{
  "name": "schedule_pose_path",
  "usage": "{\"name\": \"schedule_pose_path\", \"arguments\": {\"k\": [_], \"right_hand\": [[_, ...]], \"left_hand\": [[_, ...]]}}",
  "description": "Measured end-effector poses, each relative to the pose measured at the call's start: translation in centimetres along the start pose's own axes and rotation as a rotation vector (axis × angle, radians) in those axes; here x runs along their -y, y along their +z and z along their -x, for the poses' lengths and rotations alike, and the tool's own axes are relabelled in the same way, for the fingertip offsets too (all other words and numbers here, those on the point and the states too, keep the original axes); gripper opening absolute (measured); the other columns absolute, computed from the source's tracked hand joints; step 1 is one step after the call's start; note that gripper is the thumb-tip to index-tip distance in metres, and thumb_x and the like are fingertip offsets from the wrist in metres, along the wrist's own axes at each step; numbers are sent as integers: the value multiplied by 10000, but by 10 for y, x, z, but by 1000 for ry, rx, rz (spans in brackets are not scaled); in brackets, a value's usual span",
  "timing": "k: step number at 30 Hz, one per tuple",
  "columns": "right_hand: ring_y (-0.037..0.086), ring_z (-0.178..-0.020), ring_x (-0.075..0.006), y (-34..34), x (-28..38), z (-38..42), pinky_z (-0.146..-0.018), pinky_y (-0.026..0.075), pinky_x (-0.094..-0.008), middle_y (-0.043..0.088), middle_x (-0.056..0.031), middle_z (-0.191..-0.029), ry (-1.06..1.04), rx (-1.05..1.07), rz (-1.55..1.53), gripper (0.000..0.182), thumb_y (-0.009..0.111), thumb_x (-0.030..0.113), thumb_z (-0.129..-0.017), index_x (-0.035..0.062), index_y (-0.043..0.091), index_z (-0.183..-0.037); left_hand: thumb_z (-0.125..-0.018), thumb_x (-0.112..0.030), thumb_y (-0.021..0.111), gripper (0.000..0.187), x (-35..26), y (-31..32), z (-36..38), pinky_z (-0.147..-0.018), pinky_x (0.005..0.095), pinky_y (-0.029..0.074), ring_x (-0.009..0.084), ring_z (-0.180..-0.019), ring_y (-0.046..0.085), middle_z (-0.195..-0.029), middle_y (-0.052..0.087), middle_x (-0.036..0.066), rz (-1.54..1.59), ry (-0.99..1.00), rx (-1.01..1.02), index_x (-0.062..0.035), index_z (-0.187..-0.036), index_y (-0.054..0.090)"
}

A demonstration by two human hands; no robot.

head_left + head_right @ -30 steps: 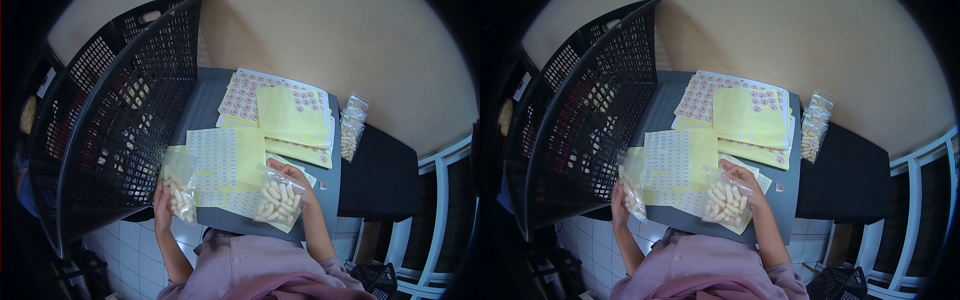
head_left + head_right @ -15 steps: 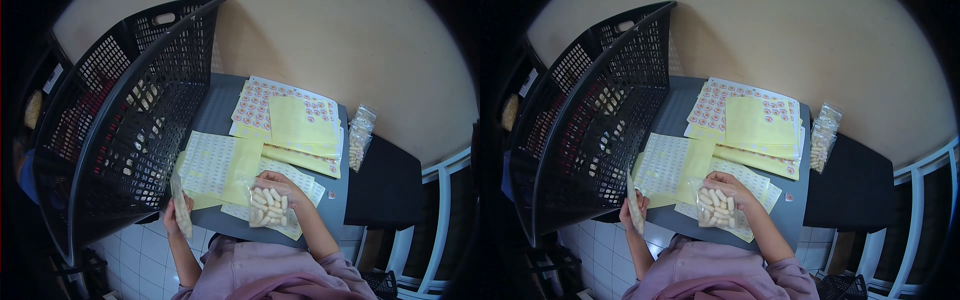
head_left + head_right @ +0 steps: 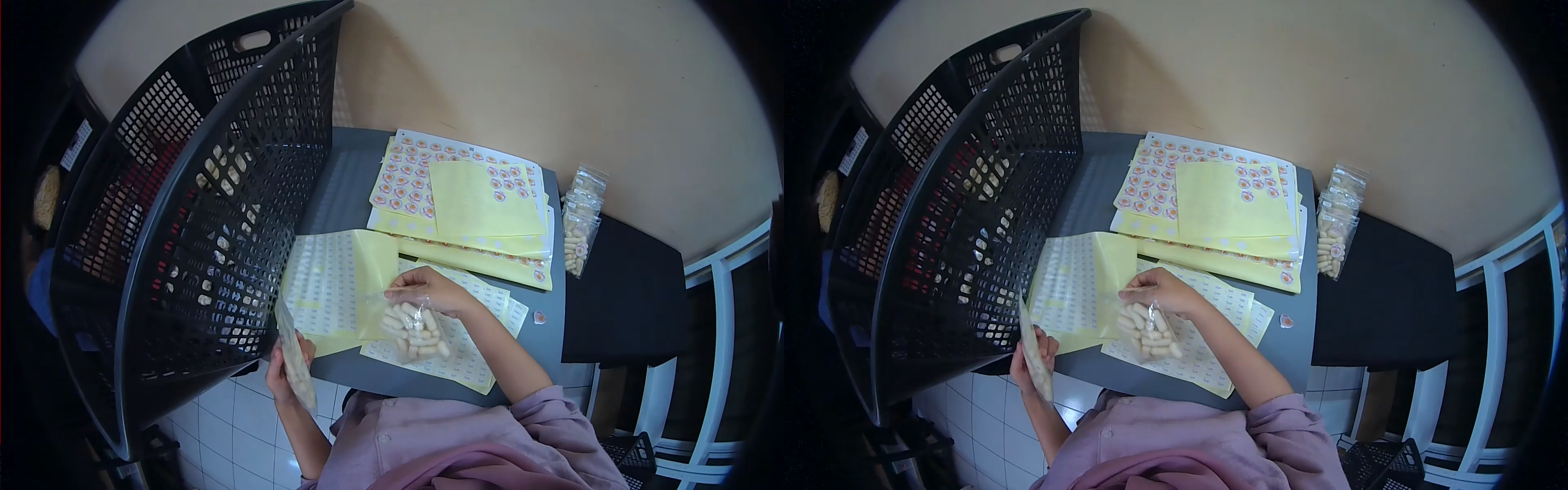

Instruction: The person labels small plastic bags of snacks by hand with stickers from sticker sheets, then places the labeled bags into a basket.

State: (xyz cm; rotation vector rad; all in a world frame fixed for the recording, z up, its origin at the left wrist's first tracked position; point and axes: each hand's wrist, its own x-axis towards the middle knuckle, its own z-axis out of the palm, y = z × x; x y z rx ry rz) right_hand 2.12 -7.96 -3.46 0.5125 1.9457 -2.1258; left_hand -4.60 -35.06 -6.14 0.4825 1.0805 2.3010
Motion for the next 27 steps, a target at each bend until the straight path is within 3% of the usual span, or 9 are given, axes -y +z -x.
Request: {"name": "schedule_pose_path", "arguments": {"k": [3, 4, 7, 8, 15, 18, 20, 23, 27], "right_hand": [[487, -601, -76, -1, 11, -7, -554, 386, -214, 558, -13, -649, 5, 25, 157, 262, 675, 278, -694, 27, 603, -713], [491, -600, -85, 0, 16, -10, -556, 389, -221, 558, -21, -642, 9, 39, 230, 269, 676, 283, -687, 24, 603, -695], [460, -578, -55, -13, 25, -3, -525, 374, -205, 519, 18, -623, -53, -37, 275, 202, 652, 215, -731, 22, 593, -727], [445, -561, -50, -19, 30, 3, -510, 358, -197, 511, 22, -614, -18, -28, 279, 200, 646, 216, -734, 25, 589, -712], [446, -563, -75, -14, 11, -6, -523, 356, -224, 530, 2, -609, -32, -36, 151, 255, 678, 270, -691, 29, 596, -663], [454, -562, -87, -7, 11, -15, -534, 367, -232, 538, -4, -612, -63, -35, 93, 239, 678, 263, -692, 39, 599, -672], [466, -569, -103, -6, 13, -12, -554, 383, -245, 554, -20, -614, -95, -47, 143, 234, 671, 251, -695, 33, 587, -676], [490, -633, -112, -21, 13, -2, -577, 391, -251, 573, -38, -698, -350, -150, 389, 199, 669, 219, -697, 38, 586, -693], [505, -708, -113, -32, 20, 33, -596, 394, -247, 577, -50, -809, -564, -248, 336, 169, 669, 179, -694, 45, 569, -673]], "left_hand": [[-839, -340, 368, 452, 1, -11, 1, -563, 255, 365, 166, -655, 472, -743, 506, 108, -2, -9, -1, 51, -1051, 444], [-849, -285, 364, 452, 4, -26, 7, -767, 302, 417, 225, -872, 531, -968, 534, 154, -4, -78, -158, 55, -1145, 397], [-854, -252, 362, 473, 3, -29, 5, -895, 314, 372, 252, -1010, 498, -1126, 480, 164, -53, -61, -159, 56, -1211, 340], [-839, -348, 381, 425, 5, -13, 3, -554, 242, 251, 114, -576, 336, -624, 396, 25, -173, -21, -308, 34, -1009, 459], [-836, -370, 370, 461, 3, -6, 4, -541, 235, 263, 118, -598, 366, -625, 399, 18, -125, -15, -83, 35, -1041, 451], [-853, -326, 393, 399, 0, 7, 2, -565, 233, 314, 102, -644, 402, -667, 427, 15, -204, 4, -361, 19, -1047, 449], [-859, -181, 426, 319, -10, 17, -7, -757, 256, 394, 161, -852, 486, -961, 509, 116, -500, -193, -473, 37, -1093, 425], [-853, -179, 463, 288, -8, 31, -21, -743, 253, 400, 145, -869, 483, -955, 511, 111, -857, -20, -309, 43, -1034, 436], [-839, -193, 480, 372, 9, 27, -25, -800, 325, 385, 265, -902, 493, -980, 501, 182, -1248, -21, -422, 60, -1097, 392]]}}
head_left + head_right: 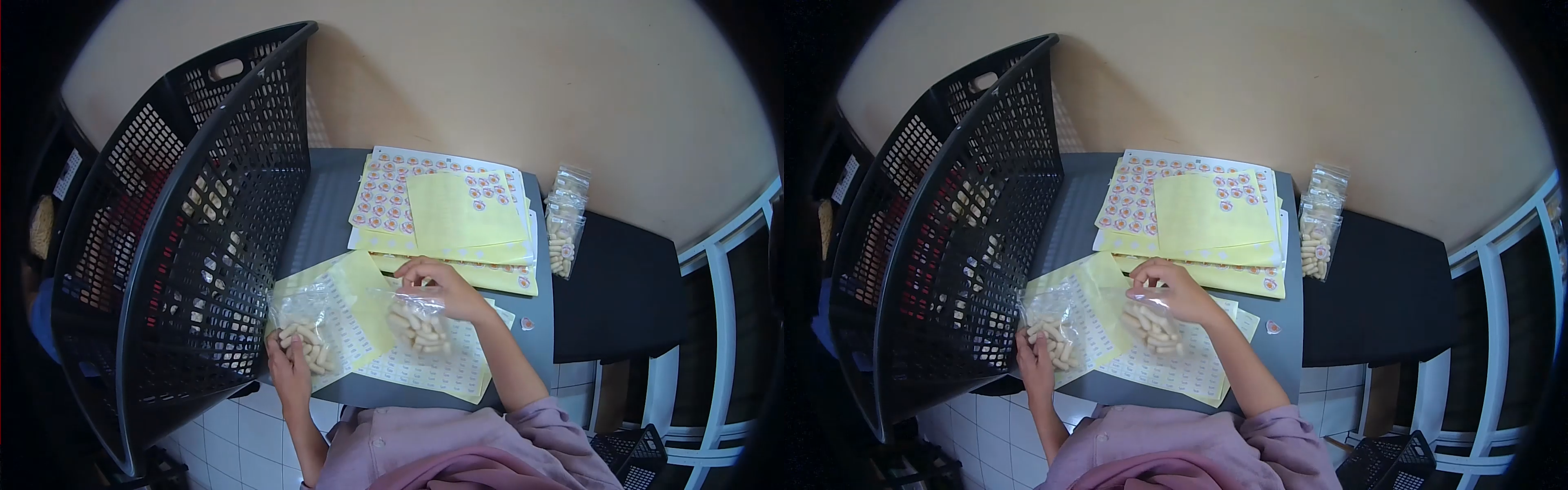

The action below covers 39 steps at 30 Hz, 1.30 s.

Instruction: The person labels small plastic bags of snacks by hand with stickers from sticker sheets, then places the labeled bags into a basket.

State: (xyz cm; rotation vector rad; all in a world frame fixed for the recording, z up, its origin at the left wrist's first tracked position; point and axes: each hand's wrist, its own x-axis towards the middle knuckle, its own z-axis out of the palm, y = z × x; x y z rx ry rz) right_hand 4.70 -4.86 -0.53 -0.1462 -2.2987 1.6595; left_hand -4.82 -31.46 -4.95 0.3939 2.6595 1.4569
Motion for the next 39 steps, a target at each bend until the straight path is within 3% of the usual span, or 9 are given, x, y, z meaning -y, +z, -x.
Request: {"name": "schedule_pose_path", "arguments": {"k": [7, 9, 12, 18, 22, 28, 31, 35, 39], "right_hand": [[551, -600, -172, 21, 55, 27, -576, 411, -239, 586, -62, -686, -363, -419, 189, 164, 639, -44, -580, 51, 506, -584], [551, -599, -175, 31, 73, 28, -557, 412, -249, 587, -49, -680, -396, -386, 276, 169, 633, -48, -566, 59, 503, -580], [548, -593, -175, 37, 83, 23, -534, 410, -272, 591, -26, -682, -473, -365, 430, 172, 626, -45, -529, 70, 512, -585], [477, -1021, -300, -2, 28, -4, -869, 375, -374, 483, -136, -1133, -121, -478, 580, 529, 651, 137, -639, 44, 445, -1117], [426, -1097, -302, -14, -43, 2, -958, 264, -455, 457, -170, -1170, 80, -389, 957, 647, 693, 248, -647, 28, 406, -1184], [569, -808, -189, -17, -36, 6, -908, 322, -430, 603, -76, -832, 11, -375, 945, 286, 620, 137, -718, 35, 563, -979], [581, -753, -170, -26, -40, 7, -826, 407, -376, 601, -98, -825, -110, -422, 895, 190, 596, 60, -732, 16, 565, -914], [539, -680, -87, -63, -34, -13, -607, 451, -211, 534, -34, -925, -88, -1089, 124, 195, 491, -5, -795, 6, 481, -990], [481, -723, -75, -110, -33, -13, -605, 432, -198, 482, -31, -841, 64, -1057, -508, 287, 488, -16, -770, -7, 419, -1049]], "left_hand": [[-777, -258, 579, 630, -61, 0, 11, -906, 395, 311, 332, -1070, 390, -1178, 367, 214, -353, 299, -65, 43, -1228, 258], [-710, -285, 650, 754, -104, 8, 20, -941, 399, 286, 317, -1113, 369, -1222, 333, 200, 530, 476, 359, 32, -1254, 235], [-661, -247, 674, 816, -122, 24, 28, -930, 376, 320, 277, -1134, 370, -1250, 320, 187, 493, 526, 613, 28, -1272, 210], [-658, -32, 503, 713, -84, 50, 28, -860, 377, 406, 314, -1098, 413, -1275, 287, 199, 913, 255, 592, 10, -1282, 161], [-640, -14, 490, 700, -71, 50, 24, -835, 423, 425, 342, -1099, 400, -1279, 279, 203, 1076, 119, 502, -4, -1269, 182], [-636, -15, 491, 691, -58, 54, 15, -841, 429, 425, 347, -1106, 392, -1288, 266, 210, 1093, 83, 453, -10, -1261, 197], [-637, -13, 490, 684, -56, 55, 12, -845, 434, 422, 349, -1111, 387, -1288, 266, 211, 1084, 84, 442, -11, -1258, 203], [-637, -11, 489, 681, -57, 56, 10, -853, 428, 417, 345, -1116, 384, -1289, 265, 209, 1090, 83, 465, -21, -1258, 210], [-632, -6, 487, 693, -58, 58, 9, -856, 423, 414, 341, -1115, 385, -1290, 268, 203, 1098, 95, 491, -32, -1265, 208]]}}
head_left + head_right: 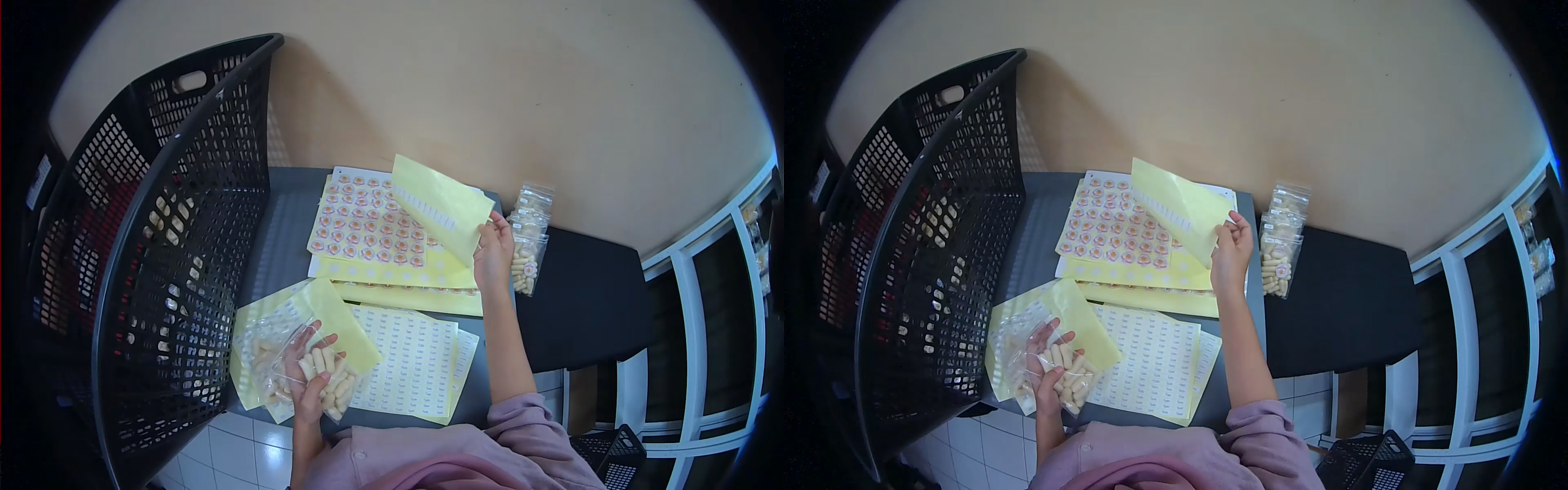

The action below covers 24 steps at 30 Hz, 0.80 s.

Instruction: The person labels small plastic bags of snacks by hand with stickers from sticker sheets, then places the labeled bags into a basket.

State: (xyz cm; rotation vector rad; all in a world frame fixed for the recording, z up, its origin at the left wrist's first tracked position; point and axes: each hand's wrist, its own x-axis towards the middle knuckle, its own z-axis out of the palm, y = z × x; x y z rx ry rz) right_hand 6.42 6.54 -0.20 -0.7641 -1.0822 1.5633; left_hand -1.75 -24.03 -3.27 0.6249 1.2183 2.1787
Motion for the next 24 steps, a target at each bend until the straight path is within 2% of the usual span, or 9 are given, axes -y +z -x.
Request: {"name": "schedule_pose_path", "arguments": {"k": [2, 9, 11, 15, 17, 19, 21, 22, 24], "right_hand": [[478, -740, -72, -1, 5, -6, -659, 429, -201, 475, -40, -844, 25, 19, -141, 327, 488, -30, -757, -25, 394, -1069], [503, -754, -86, 4, 13, -3, -669, 439, -200, 475, -43, -851, -4, -12, -157, 320, 502, -33, -753, -32, 392, -1053], [527, -772, -106, 13, 12, 7, -668, 455, -204, 482, -52, -866, -246, -24, 188, 317, 520, -53, -740, -19, 405, -1034], [538, -775, -117, 45, -12, 30, -673, 467, -212, 490, -58, -874, -425, 91, 146, 265, 538, -67, -726, -12, 447, -969], [554, -702, -208, 57, -23, 40, -639, 493, -275, 515, -106, -806, -890, 253, 673, 196, 510, -117, -643, -5, 512, -804], [550, -690, -254, 64, -40, 44, -636, 481, -320, 512, -121, -817, -815, 387, 648, 199, 524, -91, -647, -6, 521, -827], [548, -716, -274, 65, -66, 36, -634, 465, -357, 508, -126, -837, -666, 563, 851, 191, 557, -44, -669, -2, 527, -853], [541, -765, -292, 63, -70, 35, -691, 451, -369, 506, -128, -856, -564, 632, 863, 210, 613, 60, -686, 3, 532, -871], [532, -777, -297, 69, -50, 55, -707, 437, -374, 508, -129, -863, -636, 648, 877, 229, 627, 103, -689, 4, 534, -874]], "left_hand": [[-629, -3, 485, 696, 1, -1, 0, -855, 423, 414, 340, -1114, 385, -1291, 269, 200, 14, 1, 1, -32, -1266, 208], [-620, -6, 478, 694, 4, -5, 2, -857, 418, 414, 340, -1112, 387, -1287, 276, 200, 10, 4, -20, -18, -1261, 210], [-621, -14, 481, 695, 1, -4, 2, -858, 417, 413, 339, -1111, 388, -1284, 278, 201, -4, 10, -20, -11, -1259, 207], [-620, -37, 493, 696, -6, 1, 1, -856, 411, 414, 334, -1106, 392, -1278, 284, 203, -6, 20, -25, 9, -1254, 208], [-618, -43, 497, 700, -9, 1, 1, -855, 409, 415, 333, -1105, 393, -1277, 285, 203, -18, 33, -33, 10, -1254, 210], [-615, -48, 502, 704, -11, 1, 2, -854, 408, 415, 331, -1104, 394, -1276, 286, 203, -30, 45, -43, 12, -1254, 212], [-630, -98, 517, 697, -13, 0, 3, -848, 408, 418, 330, -1098, 399, -1275, 287, 199, -19, 70, -52, 17, -1252, 225], [-630, -98, 517, 697, -17, 0, 4, -848, 408, 418, 330, -1098, 399, -1275, 287, 199, -26, 68, -66, 17, -1252, 225], [-649, -173, 535, 701, -27, 0, 9, -832, 426, 426, 334, -1087, 406, -1272, 293, 196, 43, 61, -53, 18, -1252, 234]]}}
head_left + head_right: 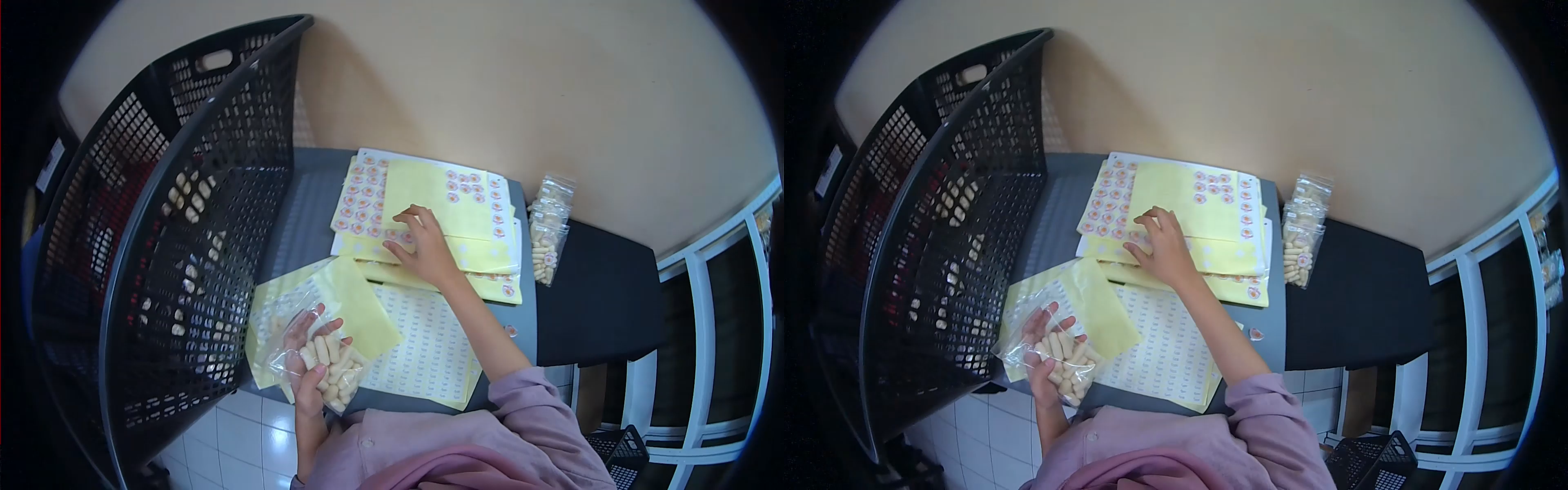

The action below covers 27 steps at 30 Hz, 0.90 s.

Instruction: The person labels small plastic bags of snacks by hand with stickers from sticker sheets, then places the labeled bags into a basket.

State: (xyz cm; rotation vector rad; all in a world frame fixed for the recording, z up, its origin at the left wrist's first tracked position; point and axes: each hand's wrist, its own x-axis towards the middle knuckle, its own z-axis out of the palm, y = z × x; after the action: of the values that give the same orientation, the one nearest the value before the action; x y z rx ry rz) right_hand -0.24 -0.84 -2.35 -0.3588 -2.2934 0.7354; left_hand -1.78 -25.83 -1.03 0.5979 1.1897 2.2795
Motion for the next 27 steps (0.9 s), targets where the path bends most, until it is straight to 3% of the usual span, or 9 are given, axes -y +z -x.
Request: {"name": "schedule_pose_path", "arguments": {"k": [2, 3, 5, 8, 12, 14, 20, 24, 27], "right_hand": [[507, -795, -293, 0, 18, 12, -730, 385, -373, 520, -124, -870, -3, -3, 87, 328, 645, 252, -695, 21, 545, -906], [507, -795, -293, 0, 31, 24, -730, 385, -373, 520, -124, -870, -11, 6, 78, 328, 645, 252, -695, 21, 545, -906], [502, -785, -268, 0, 56, 47, -717, 362, -359, 526, -118, -867, 188, 370, 271, 381, 629, 317, -701, 24, 543, -929], [515, -776, -252, 15, 67, 63, -725, 343, -349, 532, -113, -830, 197, 427, 289, 417, 611, 365, -704, 14, 542, -917], [530, -782, -276, 29, 71, 57, -727, 374, -364, 537, -135, -806, 256, 392, 126, 424, 623, 322, -702, -19, 512, -928], [533, -859, -311, 33, 74, 52, -749, 405, -370, 547, -180, -864, 464, 424, -143, 456, 631, 277, -707, -47, 460, -977], [553, -919, -254, 45, 71, 42, -800, 418, -324, 555, -194, -981, 564, 487, -303, 500, 641, 243, -723, -55, 413, -1053], [560, -909, -242, 47, 73, 42, -771, 440, -315, 555, -183, -993, 441, 438, -434, 520, 633, 192, -727, -59, 381, -1107], [559, -868, -319, 30, 90, 37, -763, 419, -357, 553, -257, -925, 429, 432, -470, 511, 625, 161, -703, -80, 404, -1095]], "left_hand": [[-652, -200, 541, 705, -12, -15, 14, -818, 436, 433, 336, -1083, 408, -1269, 296, 196, -21, -30, -22, 16, -1251, 239], [-654, -227, 547, 711, -17, -24, 21, -805, 446, 439, 338, -1080, 410, -1267, 300, 197, -31, -55, -27, 14, -1250, 245], [-629, -243, 564, 740, -18, -50, 43, -783, 451, 452, 340, -1066, 421, -1261, 308, 201, 19, -92, -118, 7, -1251, 250], [-614, -233, 548, 738, -21, -69, 58, -781, 439, 458, 332, -1046, 442, -1259, 318, 198, 3, -130, -192, 2, -1251, 259], [-604, -220, 498, 723, -13, -84, 62, -768, 426, 470, 311, -1027, 471, -1256, 337, 192, 27, -225, -275, -21, -1259, 268], [-602, -217, 475, 734, -13, -81, 60, -769, 428, 469, 308, -1050, 465, -1262, 336, 193, 78, -261, -292, -30, -1274, 249], [-602, -213, 477, 747, -12, -79, 60, -778, 418, 464, 320, -1059, 460, -1259, 340, 196, 114, -189, -263, -26, -1281, 230], [-608, -212, 481, 740, -5, -88, 63, -797, 414, 450, 328, -1054, 462, -1255, 341, 200, 121, -218, -255, -21, -1279, 235], [-605, -206, 493, 736, -2, -91, 64, -818, 414, 431, 329, -1050, 465, -1251, 346, 202, 78, -177, -225, -7, -1270, 245]]}}
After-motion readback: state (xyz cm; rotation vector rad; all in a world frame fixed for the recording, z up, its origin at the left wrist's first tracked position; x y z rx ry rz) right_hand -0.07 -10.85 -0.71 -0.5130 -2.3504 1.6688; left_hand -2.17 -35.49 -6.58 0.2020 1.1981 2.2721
